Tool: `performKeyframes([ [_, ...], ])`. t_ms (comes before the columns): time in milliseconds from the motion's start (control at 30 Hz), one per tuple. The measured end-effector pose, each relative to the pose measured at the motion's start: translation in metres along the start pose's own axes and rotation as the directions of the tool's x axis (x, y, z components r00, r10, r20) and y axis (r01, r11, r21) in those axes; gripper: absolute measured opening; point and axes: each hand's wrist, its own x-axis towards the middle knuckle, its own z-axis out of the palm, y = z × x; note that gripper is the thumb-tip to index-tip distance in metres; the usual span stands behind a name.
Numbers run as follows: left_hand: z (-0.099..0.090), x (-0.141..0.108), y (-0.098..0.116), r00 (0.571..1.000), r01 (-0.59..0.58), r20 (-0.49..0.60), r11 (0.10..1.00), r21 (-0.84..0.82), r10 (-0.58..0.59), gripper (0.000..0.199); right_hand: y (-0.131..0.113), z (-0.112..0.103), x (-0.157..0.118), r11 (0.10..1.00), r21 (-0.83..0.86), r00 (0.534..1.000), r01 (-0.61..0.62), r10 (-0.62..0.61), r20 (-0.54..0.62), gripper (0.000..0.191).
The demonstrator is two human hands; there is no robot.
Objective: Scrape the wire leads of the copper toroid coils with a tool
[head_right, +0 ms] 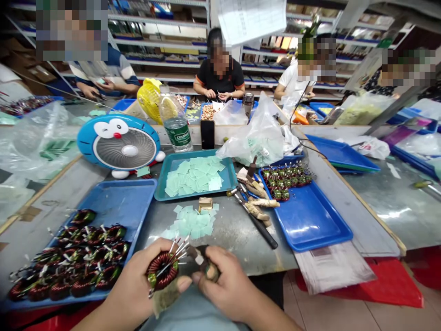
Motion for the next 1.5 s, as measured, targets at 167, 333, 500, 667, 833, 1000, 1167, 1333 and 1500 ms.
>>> performKeyframes([
  [167,-0.004,0.002,-0.002,0.993,0.121,-0.024,0.982,0.147,-0.119,0.032,0.007,-0.024,-0.013,0.866,-0.496,0.96,0.054,-0.183,-0.214,0.01],
  [333,-0.001,0.009,0.006,0.989,0.147,-0.077,0.94,0.309,-0.13,0.025,-0.008,-0.013,-0.02,0.683,-0.7,0.948,0.207,-0.317,-0.028,0.018],
  [500,0.0,0.008,0.01,0.987,0.117,-0.154,0.893,0.434,-0.054,0.022,-0.016,-0.007,-0.014,0.671,-0.698,0.93,0.251,-0.368,-0.02,0.017],
  [667,0.003,0.006,0.006,0.969,0.068,-0.236,0.827,0.558,0.079,0.02,-0.013,-0.004,-0.016,0.661,-0.706,0.926,0.253,-0.376,-0.02,0.018],
  [833,0.003,0.006,0.001,0.932,-0.016,-0.278,0.792,0.611,0.233,0.019,-0.014,0.0,-0.02,0.709,-0.662,0.932,0.241,-0.36,-0.048,0.016],
  [1000,-0.005,0.01,0.007,0.947,-0.201,-0.142,0.874,0.443,0.289,0.017,-0.033,-0.019,-0.015,0.958,-0.28,0.997,0.062,-0.046,0.064,0.003],
  [1167,-0.011,0.011,0.018,0.994,-0.075,-0.049,0.947,0.312,0.095,0.02,-0.047,-0.039,-0.005,0.93,-0.357,0.993,0.088,-0.053,0.107,0.011],
  [1333,-0.009,0.008,0.021,1.0,0.007,-0.009,0.979,0.203,-0.006,0.025,-0.045,-0.043,0.003,0.777,-0.564,0.96,0.278,-0.223,0.167,0.014],
  [1500,-0.011,0.008,0.026,1.0,0.007,0.012,0.981,0.192,-0.01,0.024,-0.046,-0.045,0.005,0.742,-0.586,0.944,0.325,-0.221,0.244,0.016],
])
